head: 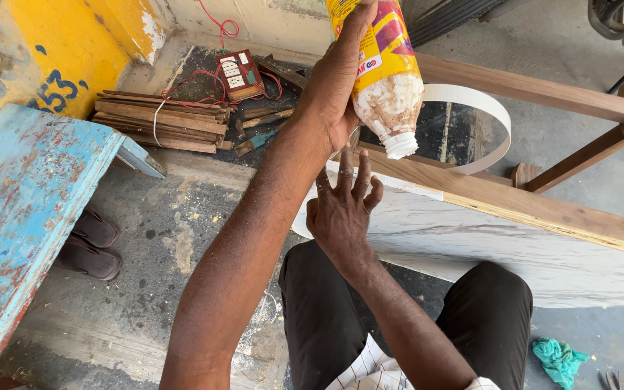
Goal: The person presses white edge banding tape along the edge of a wooden furniture panel, marks the tape with a pen, and cuts it with scissors. They then apply glue from a bottle along the panel edge by hand and press the tape onto the glued edge while seated.
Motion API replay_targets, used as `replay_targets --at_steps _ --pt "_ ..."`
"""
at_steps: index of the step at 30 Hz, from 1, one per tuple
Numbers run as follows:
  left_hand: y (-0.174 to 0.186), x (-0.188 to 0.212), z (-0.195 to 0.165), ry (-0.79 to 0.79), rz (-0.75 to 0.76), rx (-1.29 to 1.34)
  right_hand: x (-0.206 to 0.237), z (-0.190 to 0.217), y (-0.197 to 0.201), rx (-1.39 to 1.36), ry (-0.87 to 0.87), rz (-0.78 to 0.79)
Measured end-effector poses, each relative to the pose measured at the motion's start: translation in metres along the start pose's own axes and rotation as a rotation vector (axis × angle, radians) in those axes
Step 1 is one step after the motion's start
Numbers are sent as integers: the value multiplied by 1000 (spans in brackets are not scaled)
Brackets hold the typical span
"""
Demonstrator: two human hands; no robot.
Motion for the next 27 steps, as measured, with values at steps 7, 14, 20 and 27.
replay_targets --at_steps 7,14,20,27 --pt "0 1 2 -33 26 53 9 -6 10 84 78 8" --pt "-7 5 14 49 7 57 17 -121 80 -200 -290 134" --pt "-17 5 34 48 12 25 -11 -155 77 -252 -269 434" --pt "-18 5 47 43 44 41 -28 -143 105 201 -59 376"
Point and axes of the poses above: each hand's wrist, its own x-axis away from the middle knuckle, its own y-axis out of the back of the hand, z = x × y, the point moved 4 cm from there along -x, towards the middle knuckle, and after that the axes turned 9 degrees about -y, right-handed, at the moved point
